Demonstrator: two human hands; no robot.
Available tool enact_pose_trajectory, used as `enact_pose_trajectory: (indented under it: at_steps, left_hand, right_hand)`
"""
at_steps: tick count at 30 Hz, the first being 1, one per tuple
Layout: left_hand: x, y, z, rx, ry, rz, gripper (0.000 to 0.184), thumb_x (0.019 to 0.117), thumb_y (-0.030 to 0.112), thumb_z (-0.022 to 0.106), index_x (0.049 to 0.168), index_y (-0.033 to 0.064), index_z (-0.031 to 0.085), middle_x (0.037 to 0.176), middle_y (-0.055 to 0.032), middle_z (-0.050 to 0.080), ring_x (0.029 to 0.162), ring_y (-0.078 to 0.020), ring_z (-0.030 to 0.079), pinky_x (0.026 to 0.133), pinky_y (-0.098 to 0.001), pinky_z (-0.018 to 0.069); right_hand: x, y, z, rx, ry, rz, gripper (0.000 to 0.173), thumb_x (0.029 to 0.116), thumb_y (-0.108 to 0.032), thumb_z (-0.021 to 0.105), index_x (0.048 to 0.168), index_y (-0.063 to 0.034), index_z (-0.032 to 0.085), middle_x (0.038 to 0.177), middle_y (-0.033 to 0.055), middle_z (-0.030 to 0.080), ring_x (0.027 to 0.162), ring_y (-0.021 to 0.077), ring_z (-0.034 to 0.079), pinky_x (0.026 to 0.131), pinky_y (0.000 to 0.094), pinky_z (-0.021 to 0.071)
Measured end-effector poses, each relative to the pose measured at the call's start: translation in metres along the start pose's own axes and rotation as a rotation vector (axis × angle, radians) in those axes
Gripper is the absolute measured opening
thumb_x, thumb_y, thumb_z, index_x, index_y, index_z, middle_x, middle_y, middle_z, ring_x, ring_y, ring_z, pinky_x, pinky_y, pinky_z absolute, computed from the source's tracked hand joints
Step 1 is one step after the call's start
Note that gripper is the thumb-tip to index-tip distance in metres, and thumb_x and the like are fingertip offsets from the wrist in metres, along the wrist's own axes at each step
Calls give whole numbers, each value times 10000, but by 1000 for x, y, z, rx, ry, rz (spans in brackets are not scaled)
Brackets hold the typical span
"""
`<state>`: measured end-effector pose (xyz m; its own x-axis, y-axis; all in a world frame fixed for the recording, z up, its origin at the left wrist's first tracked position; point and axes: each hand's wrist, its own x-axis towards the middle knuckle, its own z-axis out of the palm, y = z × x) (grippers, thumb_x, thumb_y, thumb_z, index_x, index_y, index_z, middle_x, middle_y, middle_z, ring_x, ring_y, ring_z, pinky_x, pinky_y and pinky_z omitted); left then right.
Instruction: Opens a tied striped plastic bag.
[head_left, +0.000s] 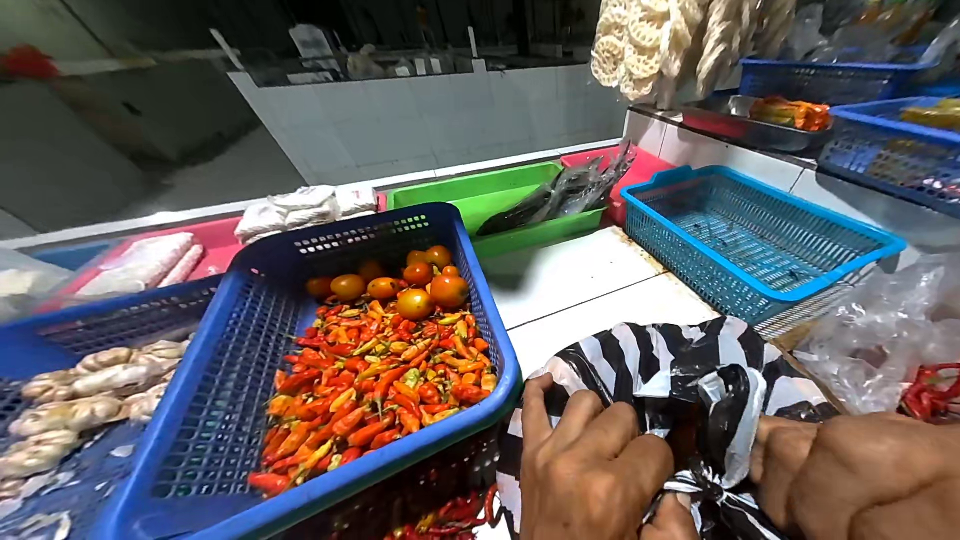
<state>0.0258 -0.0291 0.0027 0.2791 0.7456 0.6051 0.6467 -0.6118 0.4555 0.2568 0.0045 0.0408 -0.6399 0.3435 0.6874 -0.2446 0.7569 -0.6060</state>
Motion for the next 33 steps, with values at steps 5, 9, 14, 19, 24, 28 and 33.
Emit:
enact_pose_trajectory:
  at_steps: [5,9,14,19,24,28,33]
  left_hand:
    - [1,-2,0,0,14,5,471,1025,330,362,651,155,587,644,-19,515,721,-210,557,990,-534,341]
    - [0,-1,1,18,-1,9,463,1024,327,365,650,159,581,648,-18,515,725,-211,558,997,-537,340]
    - [0,-1,1,34,-6,8,461,1020,326,367,650,161,587,648,-16,521,729,-214,562,1004,-538,338]
    - [1,-2,0,30,-37,30,469,1027,356,369,677,174,623,666,-6,538,756,-205,572,1015,-549,330]
    - [2,-10,-1,13,-68,114,504,1033,425,342,670,187,599,652,0,500,740,-196,552,1022,-543,324]
    - [3,-11,0,35,-73,164,493,1039,385,332,675,194,604,674,5,543,756,-193,569,1025,-534,335]
    - [3,-12,6,52,-35,229,475,1028,323,349,623,186,555,625,7,501,704,-184,556,1030,-520,358]
  right_hand:
    - [-1,1,0,1,25,-14,187,980,-131,592,857,3,636,860,120,667,856,213,673,832,399,556]
    - [1,-3,-3,4,5,15,225,1001,-143,568,841,2,633,903,128,684,941,231,689,911,425,554]
    - [-3,3,-2,117,51,50,150,965,-73,577,845,-6,637,852,107,677,866,216,693,850,419,577]
    - [-2,0,5,274,109,139,144,943,-55,587,804,-30,611,803,76,642,796,185,658,780,383,554]
    - [8,-23,4,198,16,386,231,981,-140,583,1180,-31,629,808,-4,597,728,39,557,716,222,496]
    - [5,-27,-4,208,30,491,327,943,-80,609,1269,-47,619,748,-42,567,640,12,520,582,170,454]
    - [-13,-40,-16,199,54,555,315,925,-71,587,1230,-44,660,780,-44,612,696,43,568,674,217,504]
